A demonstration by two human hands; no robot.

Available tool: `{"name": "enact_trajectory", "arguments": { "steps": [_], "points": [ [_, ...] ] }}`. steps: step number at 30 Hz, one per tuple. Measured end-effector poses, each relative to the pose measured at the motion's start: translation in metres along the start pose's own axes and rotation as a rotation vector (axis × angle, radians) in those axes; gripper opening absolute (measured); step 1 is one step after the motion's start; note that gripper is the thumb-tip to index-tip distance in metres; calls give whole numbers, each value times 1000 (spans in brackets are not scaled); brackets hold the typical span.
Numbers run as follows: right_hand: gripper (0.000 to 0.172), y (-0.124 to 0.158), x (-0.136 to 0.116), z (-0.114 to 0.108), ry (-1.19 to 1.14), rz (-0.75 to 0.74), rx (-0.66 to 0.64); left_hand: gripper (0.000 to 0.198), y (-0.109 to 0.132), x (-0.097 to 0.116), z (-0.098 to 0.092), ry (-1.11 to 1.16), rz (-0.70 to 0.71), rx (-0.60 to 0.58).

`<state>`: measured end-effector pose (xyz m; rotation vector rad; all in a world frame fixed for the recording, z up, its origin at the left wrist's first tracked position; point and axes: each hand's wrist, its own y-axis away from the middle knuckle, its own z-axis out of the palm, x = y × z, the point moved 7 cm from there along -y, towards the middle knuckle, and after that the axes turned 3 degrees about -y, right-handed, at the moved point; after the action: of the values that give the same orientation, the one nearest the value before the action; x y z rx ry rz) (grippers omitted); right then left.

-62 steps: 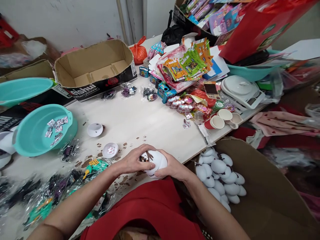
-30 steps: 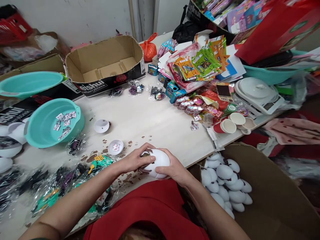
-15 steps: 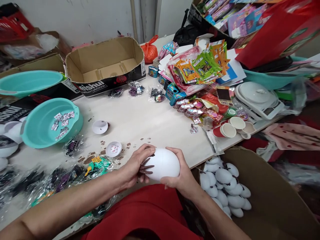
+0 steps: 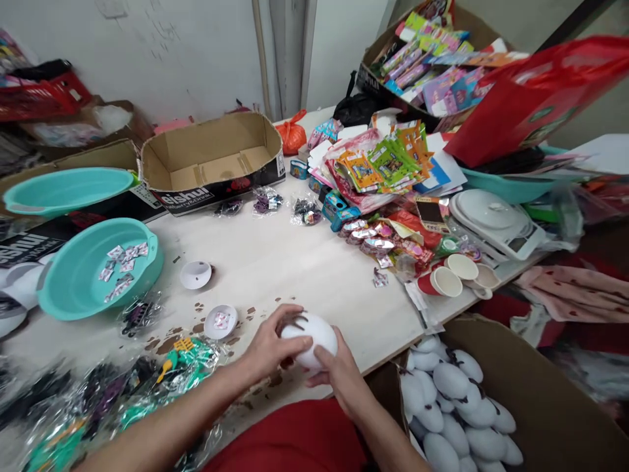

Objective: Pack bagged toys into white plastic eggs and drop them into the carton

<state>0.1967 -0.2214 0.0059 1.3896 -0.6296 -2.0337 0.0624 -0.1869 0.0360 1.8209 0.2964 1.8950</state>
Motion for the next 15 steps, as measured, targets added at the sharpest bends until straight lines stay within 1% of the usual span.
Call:
{"name": "enact_trajectory", "arguments": {
  "steps": [2, 5, 7, 10, 12, 13, 14, 15],
  "points": [
    [76, 12, -4, -2, -5, -84, 53, 57, 8, 0, 6, 18, 88, 23],
    [68, 28, -2, -1, -148, -137, 57, 57, 21, 7, 13, -34, 156, 41],
    [64, 32, 8, 0, -248, -98, 45, 56, 26, 16, 17, -142, 166, 32],
    [60, 25, 30, -9, -377, -5, 59, 55, 25, 27, 24, -338, 160, -11],
    [59, 17, 44, -25, -456, 37, 100, 59, 18, 28, 34, -449, 179, -99],
    [58, 14, 49, -38, -491, 55, 143, 65, 11, 24, 40, -490, 190, -165],
    [58, 12, 54, -56, -521, 72, 216, 72, 2, 18, 44, -518, 193, -228],
    [58, 13, 56, -78, -548, 88, 331, 79, -11, 10, 46, -535, 188, -269]
  ]
}}
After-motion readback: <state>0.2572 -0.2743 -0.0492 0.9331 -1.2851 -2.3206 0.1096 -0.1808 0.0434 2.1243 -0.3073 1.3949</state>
